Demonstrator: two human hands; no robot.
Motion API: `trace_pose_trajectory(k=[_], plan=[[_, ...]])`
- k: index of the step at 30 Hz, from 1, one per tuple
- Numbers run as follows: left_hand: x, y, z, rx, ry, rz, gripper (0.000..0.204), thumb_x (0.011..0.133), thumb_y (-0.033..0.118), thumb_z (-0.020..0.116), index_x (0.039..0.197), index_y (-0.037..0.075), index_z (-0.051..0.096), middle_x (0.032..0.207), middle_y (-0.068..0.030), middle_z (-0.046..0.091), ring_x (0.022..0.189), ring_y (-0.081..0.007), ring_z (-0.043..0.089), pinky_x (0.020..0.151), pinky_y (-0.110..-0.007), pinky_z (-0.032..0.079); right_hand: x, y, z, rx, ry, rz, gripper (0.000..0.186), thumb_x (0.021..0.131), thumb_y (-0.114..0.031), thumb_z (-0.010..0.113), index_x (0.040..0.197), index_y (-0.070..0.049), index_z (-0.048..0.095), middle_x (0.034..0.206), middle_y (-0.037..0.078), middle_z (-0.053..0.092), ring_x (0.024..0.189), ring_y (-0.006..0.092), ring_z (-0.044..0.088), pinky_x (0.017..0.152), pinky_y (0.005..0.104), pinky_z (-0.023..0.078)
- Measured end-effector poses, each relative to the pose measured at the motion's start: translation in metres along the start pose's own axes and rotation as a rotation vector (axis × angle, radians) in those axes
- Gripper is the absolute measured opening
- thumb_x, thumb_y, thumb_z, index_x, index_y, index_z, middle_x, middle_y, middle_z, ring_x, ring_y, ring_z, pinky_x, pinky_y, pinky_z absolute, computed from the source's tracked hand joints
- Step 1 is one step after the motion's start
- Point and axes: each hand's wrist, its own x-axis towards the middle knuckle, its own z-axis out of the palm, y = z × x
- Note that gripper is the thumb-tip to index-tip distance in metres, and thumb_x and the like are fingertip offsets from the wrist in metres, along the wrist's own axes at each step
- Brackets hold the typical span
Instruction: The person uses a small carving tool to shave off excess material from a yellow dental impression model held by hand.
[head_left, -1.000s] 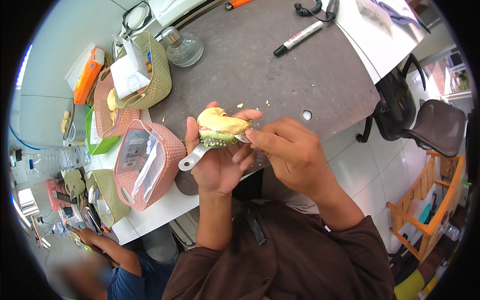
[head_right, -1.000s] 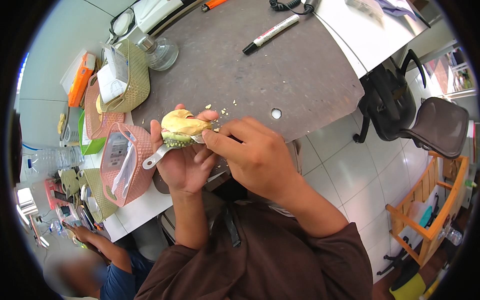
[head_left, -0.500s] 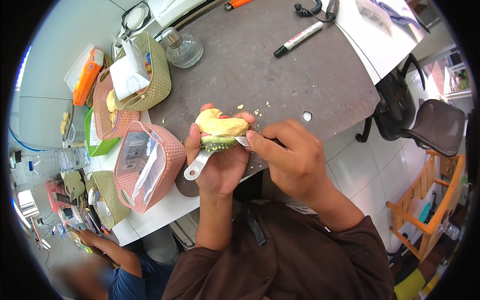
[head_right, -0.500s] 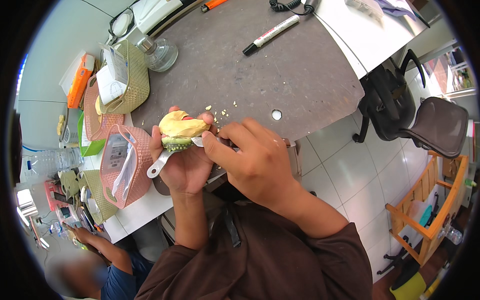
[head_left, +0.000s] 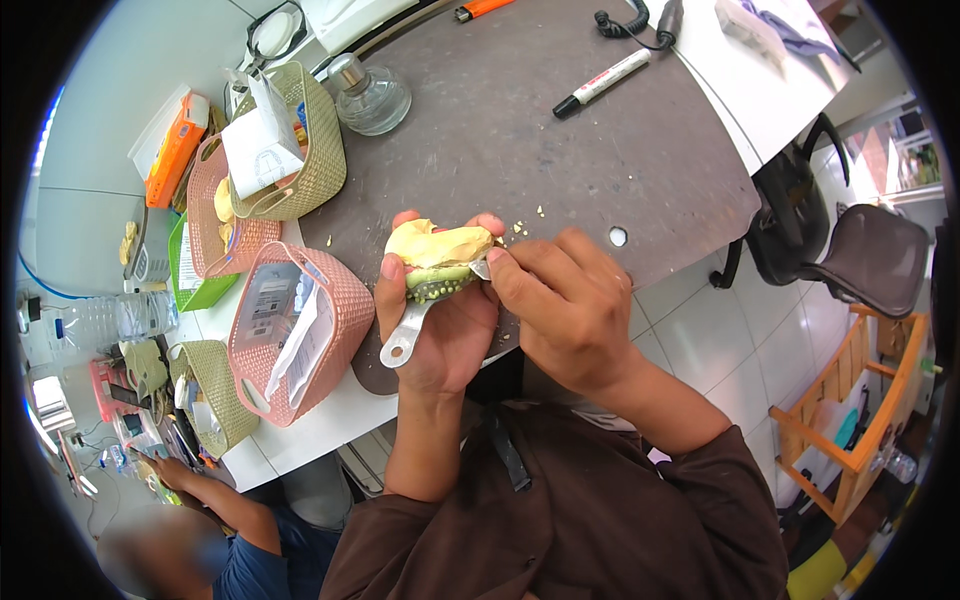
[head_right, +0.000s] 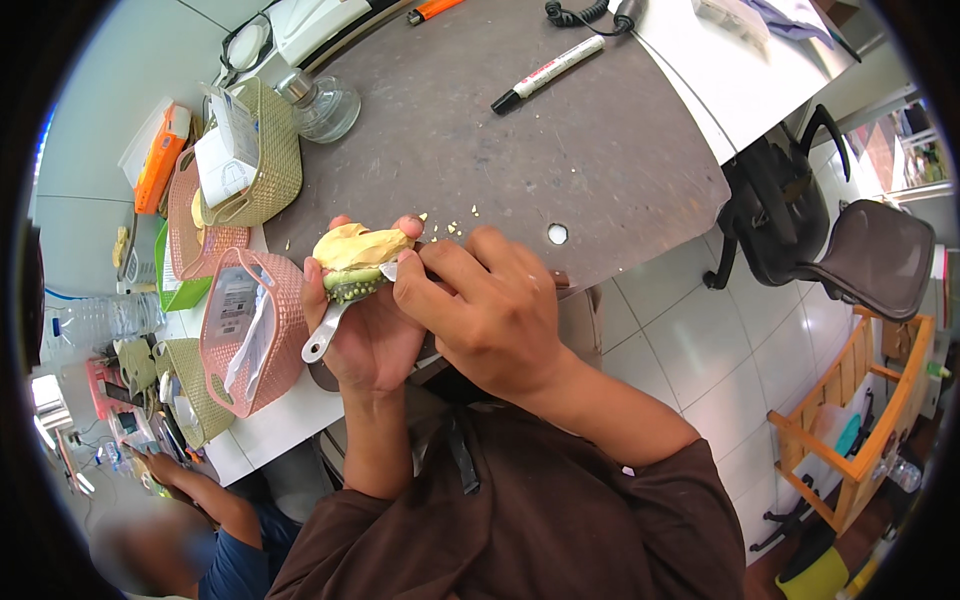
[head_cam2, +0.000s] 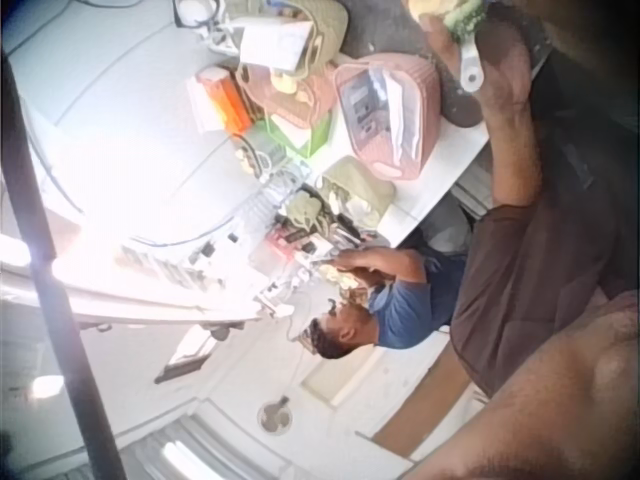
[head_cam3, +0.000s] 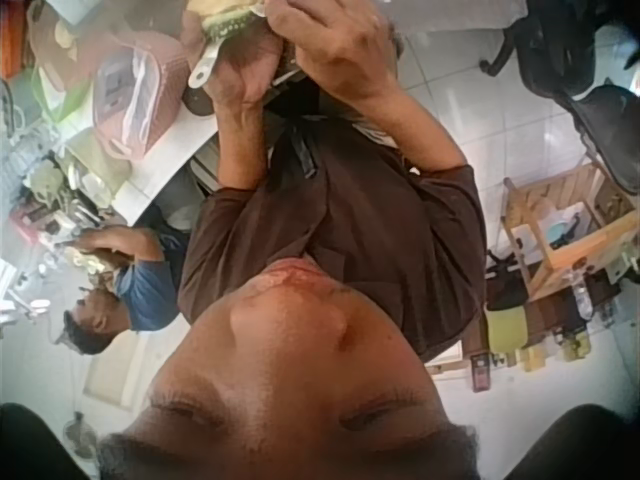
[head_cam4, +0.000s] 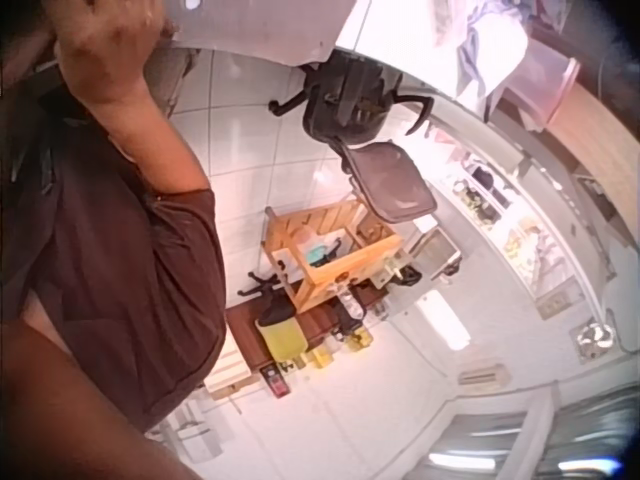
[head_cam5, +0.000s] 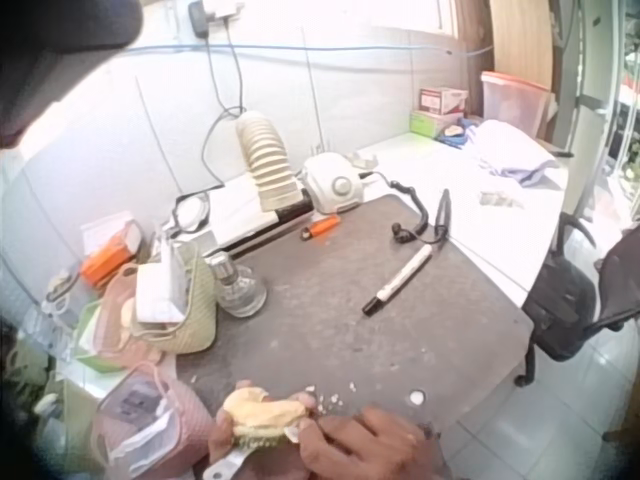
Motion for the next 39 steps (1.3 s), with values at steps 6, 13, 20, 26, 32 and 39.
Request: trace_pose_trajectory(k=[6, 13, 20, 26, 32, 39], plan=[[0.001, 0.0, 0.0, -0.007, 0.02, 0.02, 0.042, 0.103, 0.042, 0.055, 0.141, 0.026, 0.051, 0.138, -0.0297, 0.052, 0.119, -0.0318, 0.059, 0.1, -0.04, 0.049, 0.003, 0.0, 0.004, 0.061, 0.019, 0.04, 0.024, 0.073, -0.004, 0.068, 0.095, -0.012, 0.069, 0.081, -0.001, 0.062, 0.068, 0.0188, 0.058, 0.055, 0.0325, 0.046], [0.002, -0.002, 0.004, -0.008, 0.039, 0.045, 0.043, 0.101, 0.04, 0.058, 0.142, 0.026, 0.049, 0.138, -0.0311, 0.051, 0.116, -0.0338, 0.06, 0.099, -0.041, 0.05, 0.005, 0.0, 0.007, 0.108, 0.011, 0.105, 0.02, 0.074, -0.002, 0.067, 0.091, -0.012, 0.066, 0.074, 0.001, 0.058, 0.064, 0.0201, 0.057, 0.054, 0.0339, 0.046], [0.002, -0.001, 0.002, -0.03, 0.035, 0.06, 0.042, 0.101, 0.037, 0.059, 0.141, 0.026, 0.051, 0.139, -0.0311, 0.05, 0.117, -0.0343, 0.061, 0.1, -0.042, 0.051, 0.007, -0.003, 0.008, 0.138, -0.001, 0.165, 0.019, 0.075, -0.003, 0.067, 0.09, -0.013, 0.065, 0.072, 0.001, 0.057, 0.062, 0.0206, 0.056, 0.053, 0.0346, 0.045], [0.002, -0.002, 0.001, -0.035, 0.037, 0.06, 0.041, 0.101, 0.037, 0.058, 0.14, 0.026, 0.052, 0.138, -0.0304, 0.052, 0.117, -0.0334, 0.061, 0.1, -0.04, 0.05, 0.007, -0.002, 0.009, 0.048, 0.016, 0.099, 0.018, 0.075, -0.006, 0.068, 0.091, -0.015, 0.066, 0.073, -0.002, 0.057, 0.064, 0.018, 0.056, 0.052, 0.0333, 0.042], [0.002, -0.001, 0.0, 0.007, 0.109, 0.021, 0.043, 0.101, 0.044, 0.055, 0.139, 0.025, 0.054, 0.135, -0.0287, 0.057, 0.117, -0.0324, 0.061, 0.099, -0.04, 0.05, 0.012, 0.017, 0.005, -0.1, 0.002, -0.14, 0.012, 0.077, -0.016, 0.068, 0.089, -0.017, 0.066, 0.079, -0.006, 0.06, 0.067, 0.0149, 0.054, 0.052, 0.0308, 0.036], [0.001, -0.004, -0.001, -0.019, 0.092, 0.031, 0.041, 0.1, 0.043, 0.056, 0.137, 0.026, 0.059, 0.137, -0.0269, 0.057, 0.12, -0.0328, 0.06, 0.099, -0.041, 0.05, 0.007, 0.013, 0.023, -0.117, 0.129, -0.115, 0.011, 0.076, -0.018, 0.069, 0.086, -0.017, 0.065, 0.077, -0.006, 0.06, 0.064, 0.015, 0.053, 0.051, 0.0305, 0.034]])
